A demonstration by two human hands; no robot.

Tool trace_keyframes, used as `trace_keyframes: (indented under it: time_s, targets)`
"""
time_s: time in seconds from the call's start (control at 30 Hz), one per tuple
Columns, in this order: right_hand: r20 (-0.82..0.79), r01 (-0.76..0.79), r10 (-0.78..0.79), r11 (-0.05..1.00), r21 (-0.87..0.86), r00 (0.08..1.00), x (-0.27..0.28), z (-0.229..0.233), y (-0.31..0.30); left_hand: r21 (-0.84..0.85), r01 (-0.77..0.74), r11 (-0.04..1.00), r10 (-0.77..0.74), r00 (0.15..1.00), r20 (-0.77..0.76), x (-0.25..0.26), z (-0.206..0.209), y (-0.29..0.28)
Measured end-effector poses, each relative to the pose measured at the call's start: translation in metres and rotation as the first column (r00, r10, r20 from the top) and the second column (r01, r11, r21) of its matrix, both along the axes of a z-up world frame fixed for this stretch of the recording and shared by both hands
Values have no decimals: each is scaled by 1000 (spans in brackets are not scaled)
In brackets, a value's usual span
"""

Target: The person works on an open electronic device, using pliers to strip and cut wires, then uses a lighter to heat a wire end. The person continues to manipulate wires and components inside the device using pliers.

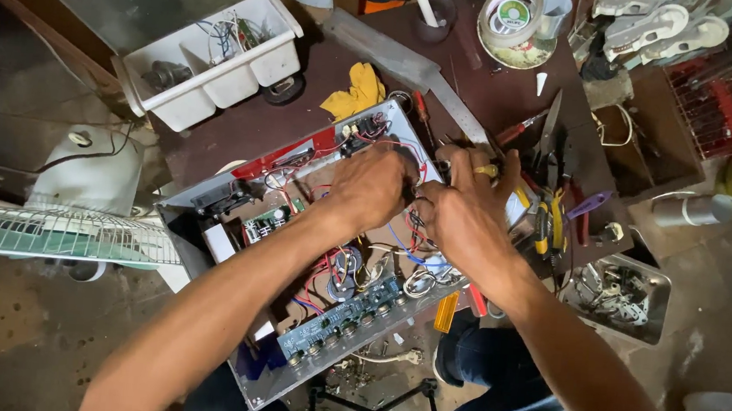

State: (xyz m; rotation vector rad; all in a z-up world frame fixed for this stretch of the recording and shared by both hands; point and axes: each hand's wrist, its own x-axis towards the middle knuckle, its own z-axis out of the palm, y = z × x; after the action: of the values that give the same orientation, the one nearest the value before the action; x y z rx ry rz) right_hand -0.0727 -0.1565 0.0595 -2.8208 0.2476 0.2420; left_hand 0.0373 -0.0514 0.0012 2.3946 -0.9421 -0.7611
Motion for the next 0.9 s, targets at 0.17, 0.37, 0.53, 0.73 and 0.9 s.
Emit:
trace_keyframes:
  time_s: [0.17,0.37,0.53,0.73,0.9]
  targets:
    - [76,-42,49,994,-100,996,0,-35,-12,50,-19,999,22,998,-52,-2,26,1]
    - [72,-16,18,1000,-24,997,2,-46,-18,86,-4,996,13,995,-100,-3,22,-1]
    - [164,-36,45,998,-57,985,1,-68,-27,103,-11,995,21,995,-94,0,32,-2]
    - [137,-40,51,996,-82,989,0,-44,-10,121,4,993,9,994,-108,-4,38,-2]
    - [193,-33,71,981,-192,979,3,-58,-15,146,51,988,-39,995,-87,-2,30,-1]
